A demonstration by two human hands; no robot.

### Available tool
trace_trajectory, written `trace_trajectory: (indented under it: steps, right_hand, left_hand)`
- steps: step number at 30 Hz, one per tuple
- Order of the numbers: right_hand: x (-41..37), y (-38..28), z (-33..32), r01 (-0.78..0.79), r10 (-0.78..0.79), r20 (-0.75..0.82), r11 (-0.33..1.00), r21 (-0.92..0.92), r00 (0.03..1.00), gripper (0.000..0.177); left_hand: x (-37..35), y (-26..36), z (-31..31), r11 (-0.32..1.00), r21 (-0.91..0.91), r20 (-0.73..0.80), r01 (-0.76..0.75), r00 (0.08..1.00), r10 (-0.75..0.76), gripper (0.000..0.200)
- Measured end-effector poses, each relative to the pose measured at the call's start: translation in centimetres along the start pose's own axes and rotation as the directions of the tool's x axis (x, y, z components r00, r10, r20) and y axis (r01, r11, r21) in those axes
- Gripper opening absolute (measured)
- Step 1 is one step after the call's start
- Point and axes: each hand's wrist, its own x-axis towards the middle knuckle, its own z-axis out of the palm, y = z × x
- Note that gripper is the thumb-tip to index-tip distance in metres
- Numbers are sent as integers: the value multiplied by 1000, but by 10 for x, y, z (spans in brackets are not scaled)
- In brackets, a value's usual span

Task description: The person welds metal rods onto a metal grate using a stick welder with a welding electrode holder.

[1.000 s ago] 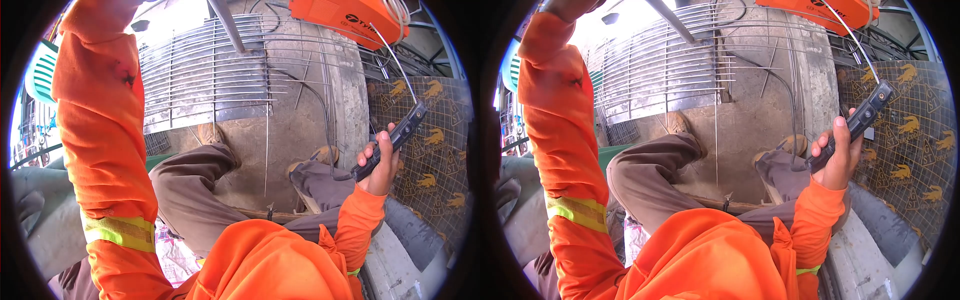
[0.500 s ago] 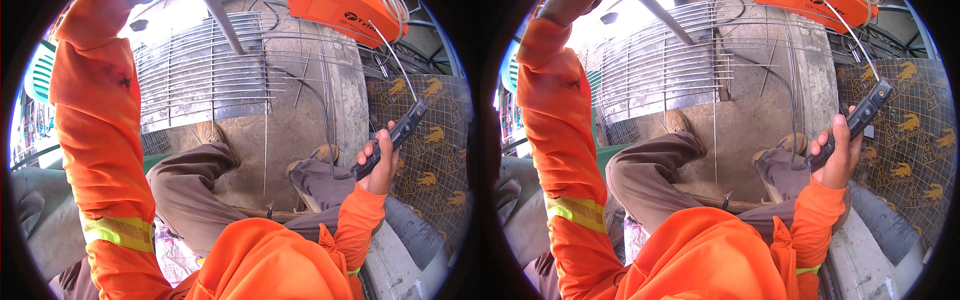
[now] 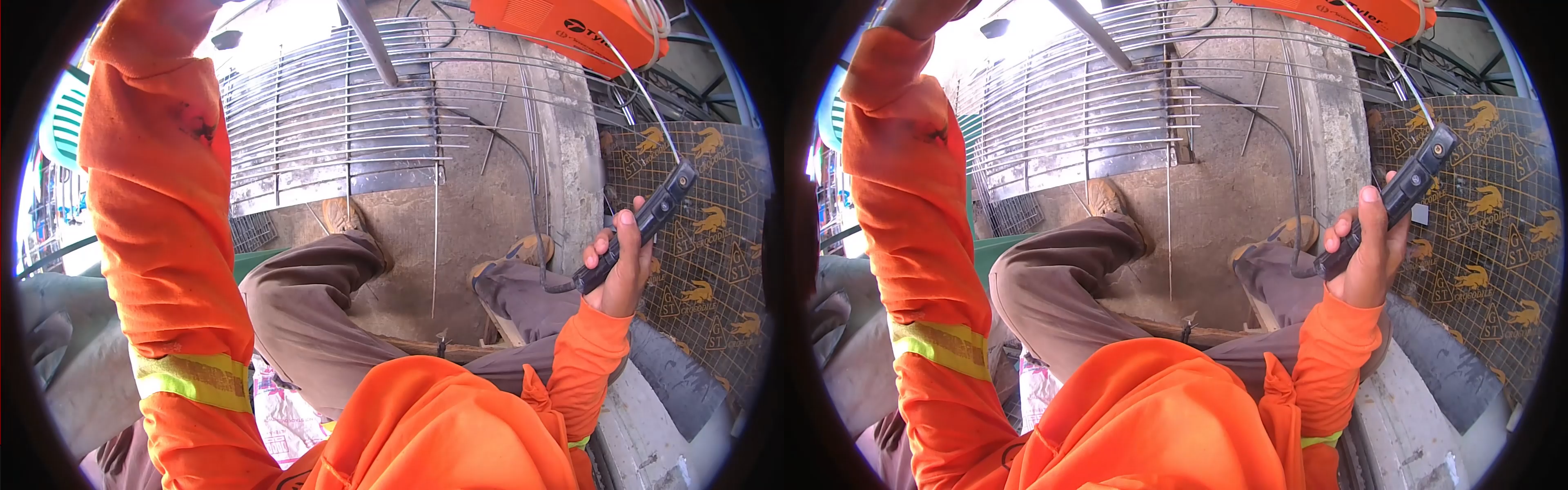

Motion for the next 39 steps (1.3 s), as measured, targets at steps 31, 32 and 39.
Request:
trace_trajectory:
  steps: [31,32,39]
  right_hand:
    - [-23,43,21,323,-241,252,873,-365,937,74]
    - [-23,48,21,382,-285,291,847,-370,913,76]
    - [-20,71,25,546,-415,381,755,-363,826,76]
  left_hand:
    - [-18,14,-10,1000,-5,126,6,992,-5,36]
    - [-17,10,-2,991,100,24,-87,996,85,37]
    - [-12,-1,5,961,122,-58,-247,965,256,45]
